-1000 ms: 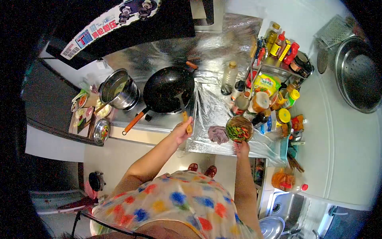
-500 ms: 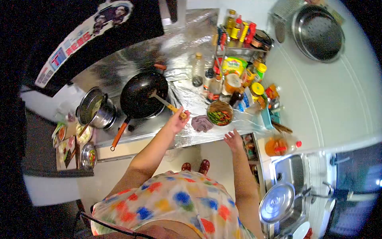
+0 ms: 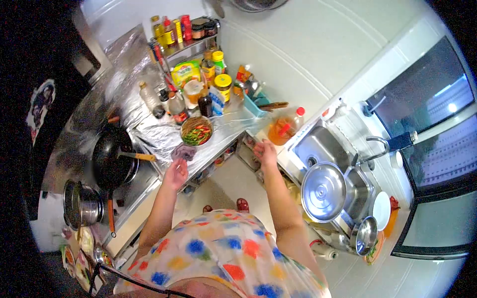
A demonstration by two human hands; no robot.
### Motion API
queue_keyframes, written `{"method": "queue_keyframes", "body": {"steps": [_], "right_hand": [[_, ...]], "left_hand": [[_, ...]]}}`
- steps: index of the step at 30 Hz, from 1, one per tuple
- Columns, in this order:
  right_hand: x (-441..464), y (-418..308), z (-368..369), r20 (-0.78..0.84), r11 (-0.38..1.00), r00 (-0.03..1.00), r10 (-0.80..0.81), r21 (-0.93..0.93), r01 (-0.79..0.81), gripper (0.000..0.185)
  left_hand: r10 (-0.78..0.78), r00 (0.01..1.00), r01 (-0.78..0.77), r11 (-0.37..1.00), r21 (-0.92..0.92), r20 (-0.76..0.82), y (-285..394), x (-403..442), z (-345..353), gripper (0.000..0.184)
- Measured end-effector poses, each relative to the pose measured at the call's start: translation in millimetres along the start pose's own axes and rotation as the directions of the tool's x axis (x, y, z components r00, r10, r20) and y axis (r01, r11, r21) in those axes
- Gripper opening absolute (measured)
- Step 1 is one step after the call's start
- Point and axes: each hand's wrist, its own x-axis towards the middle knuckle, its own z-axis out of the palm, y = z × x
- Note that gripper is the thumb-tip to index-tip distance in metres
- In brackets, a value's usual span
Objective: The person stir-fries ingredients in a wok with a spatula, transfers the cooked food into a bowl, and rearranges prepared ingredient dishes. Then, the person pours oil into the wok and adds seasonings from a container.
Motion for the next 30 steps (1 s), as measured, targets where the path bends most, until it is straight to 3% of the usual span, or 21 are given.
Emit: {"method": "queue_keyframes", "body": {"steps": [4,6,9,16,17,20,25,28,30], "right_hand": [[36.6,-27.9,-55.9,-0.189,0.983,0.964,-0.185,-0.039,0.181,0.023],[41.0,-46.3,-59.7,-0.157,0.97,0.962,-0.224,-0.133,0.204,0.034],[78.7,-38.0,-75.8,0.103,0.904,0.941,-0.321,-0.263,0.337,0.047],[105.5,-45.0,-75.2,0.261,0.941,0.922,-0.285,-0.106,0.321,0.042],[102.3,-47.7,-71.7,0.239,0.943,0.921,-0.306,-0.054,0.327,0.032],[96.6,-51.2,-71.7,0.234,0.947,0.919,-0.319,0.033,0.32,0.025],[46.6,-81.3,-44.3,0.34,0.983,0.925,-0.171,-0.001,0.182,0.019],[31.3,-82.5,-26.4,0.52,0.976,0.847,-0.114,-0.101,0.193,0.018],[12.2,-83.2,-5.6,0.626,0.966,0.773,-0.102,-0.123,0.227,0.017]], "left_hand": [[0.035,0.995,-0.04,0.998,0.05,0.099,-31.9,12.2,36.3,0.015],[0.023,0.993,-0.031,0.997,0.066,0.117,-50.1,18.9,60.3,0.014],[-0.006,0.99,-0.001,0.999,0.051,0.142,-79.6,30.0,90.4,0.015],[0.019,0.984,-0.038,0.994,0.102,0.179,-114.9,20.9,120.8,0.016],[0.028,0.981,-0.054,0.99,0.133,0.191,-115.1,15.7,121.3,0.018],[0.093,0.984,-0.126,0.967,0.22,0.152,-116.0,-2.7,126.0,0.019],[0.283,0.94,-0.34,0.818,0.463,0.19,-116.2,-28.0,147.4,0.029],[0.414,0.881,-0.458,0.616,0.641,0.23,-114.3,-41.8,177.2,0.036],[0.474,0.796,-0.581,0.427,0.693,0.376,-112.0,-48.6,190.4,0.042]]}}
